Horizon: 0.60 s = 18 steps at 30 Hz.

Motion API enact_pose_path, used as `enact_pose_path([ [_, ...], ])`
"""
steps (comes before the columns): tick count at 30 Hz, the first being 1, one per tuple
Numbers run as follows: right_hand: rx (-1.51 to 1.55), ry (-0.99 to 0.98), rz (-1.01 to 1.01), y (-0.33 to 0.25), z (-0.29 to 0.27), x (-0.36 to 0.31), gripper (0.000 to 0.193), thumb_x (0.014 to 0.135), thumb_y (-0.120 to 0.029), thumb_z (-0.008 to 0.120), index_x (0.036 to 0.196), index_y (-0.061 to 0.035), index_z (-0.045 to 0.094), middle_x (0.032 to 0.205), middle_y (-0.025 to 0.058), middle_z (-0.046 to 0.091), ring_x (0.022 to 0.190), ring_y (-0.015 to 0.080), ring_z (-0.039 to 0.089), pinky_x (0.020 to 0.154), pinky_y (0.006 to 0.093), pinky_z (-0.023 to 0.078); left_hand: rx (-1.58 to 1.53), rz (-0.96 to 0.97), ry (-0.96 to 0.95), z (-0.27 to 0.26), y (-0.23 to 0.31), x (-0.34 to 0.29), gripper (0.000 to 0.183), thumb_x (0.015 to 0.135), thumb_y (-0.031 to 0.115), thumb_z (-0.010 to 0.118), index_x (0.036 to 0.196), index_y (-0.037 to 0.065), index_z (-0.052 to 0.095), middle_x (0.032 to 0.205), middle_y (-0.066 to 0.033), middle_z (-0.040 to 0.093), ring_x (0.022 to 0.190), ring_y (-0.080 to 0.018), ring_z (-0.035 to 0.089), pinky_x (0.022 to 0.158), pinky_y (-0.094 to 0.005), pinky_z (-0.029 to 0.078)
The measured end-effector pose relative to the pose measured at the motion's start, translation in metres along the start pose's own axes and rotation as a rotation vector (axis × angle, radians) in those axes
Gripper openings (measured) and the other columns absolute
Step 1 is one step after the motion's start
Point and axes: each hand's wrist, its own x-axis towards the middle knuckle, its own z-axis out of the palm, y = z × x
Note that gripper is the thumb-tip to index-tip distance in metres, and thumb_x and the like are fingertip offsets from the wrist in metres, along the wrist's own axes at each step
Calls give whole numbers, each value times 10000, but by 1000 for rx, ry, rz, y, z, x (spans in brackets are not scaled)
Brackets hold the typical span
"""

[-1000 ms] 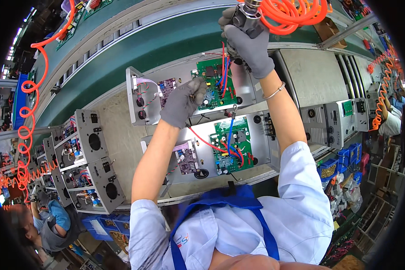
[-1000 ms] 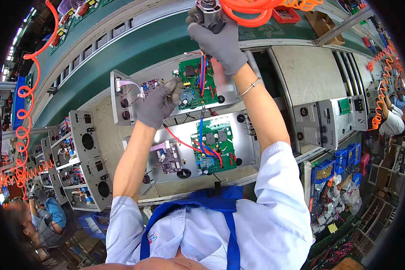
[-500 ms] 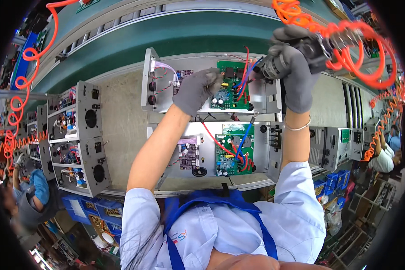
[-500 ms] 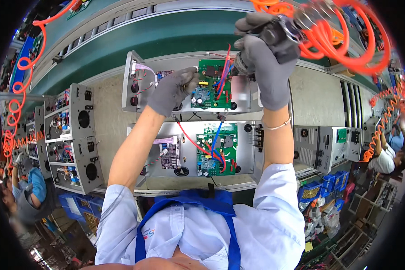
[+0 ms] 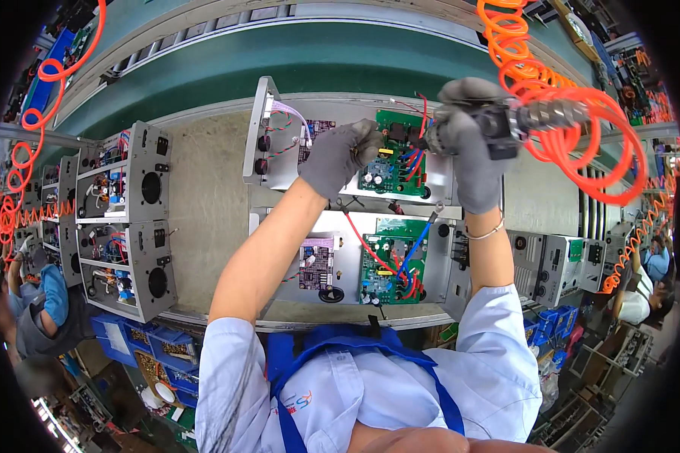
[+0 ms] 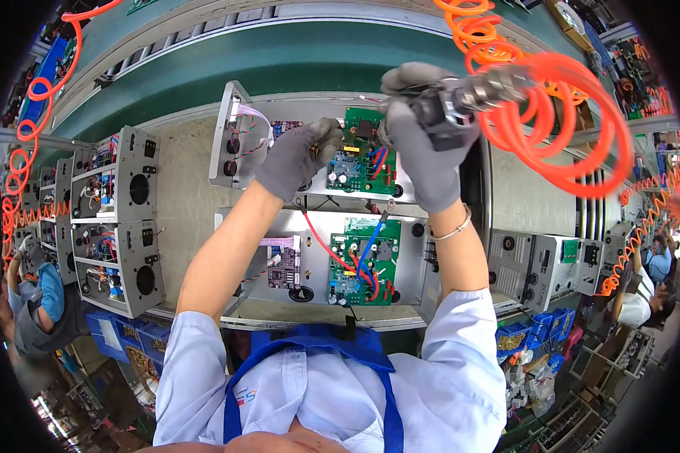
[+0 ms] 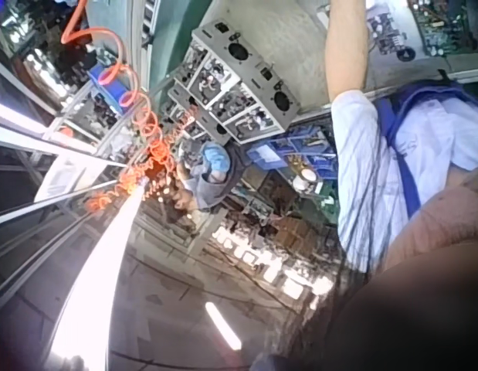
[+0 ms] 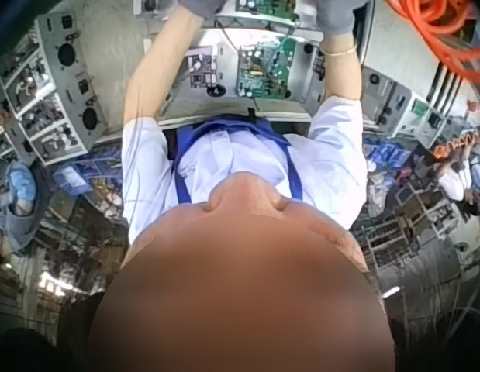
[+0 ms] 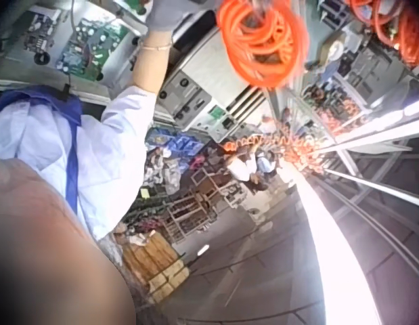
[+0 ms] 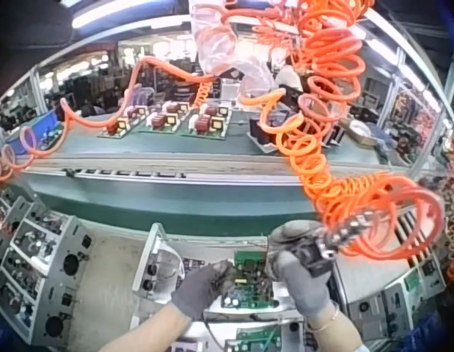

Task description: The person assembles electronic components into metal chassis units on a factory assembly line. They use a pneumatic screwdriver to secure circuit boards and other parts inside the chassis, handling multiple units sequentially.

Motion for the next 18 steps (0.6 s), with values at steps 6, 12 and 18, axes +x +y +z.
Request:
enact_pose_path([
  [6, -96, -18, 21, 22, -4, -2, 302, 742, 94, 569, 1038, 35, 559, 942, 133, 649, 791, 125, 628, 696, 254, 523, -12, 14, 34, 7, 1, -5, 269, 948, 179, 532, 1074, -50, 595, 871, -100, 622, 693, -119, 592, 587, -192, 532],
  [12, 57, -133, 153, 22, -7, 0, 275, 752, 93, 539, 1020, 39, 565, 909, 143, 639, 659, 112, 600, 576, 237, 506, 7, -28, 63, 5, 0, -2, 270, 945, 163, 538, 1099, -53, 587, 889, -113, 629, 708, -133, 607, 589, -201, 537],
  [18, 50, -24, 153, 23, 5, 6, 260, 774, 87, 539, 1028, 33, 566, 889, 129, 645, 743, 137, 620, 631, 264, 524, -39, -19, 59, 8, 0, -7, 259, 939, 148, 545, 1084, -62, 587, 885, -117, 632, 713, -138, 618, 591, -202, 543],
])
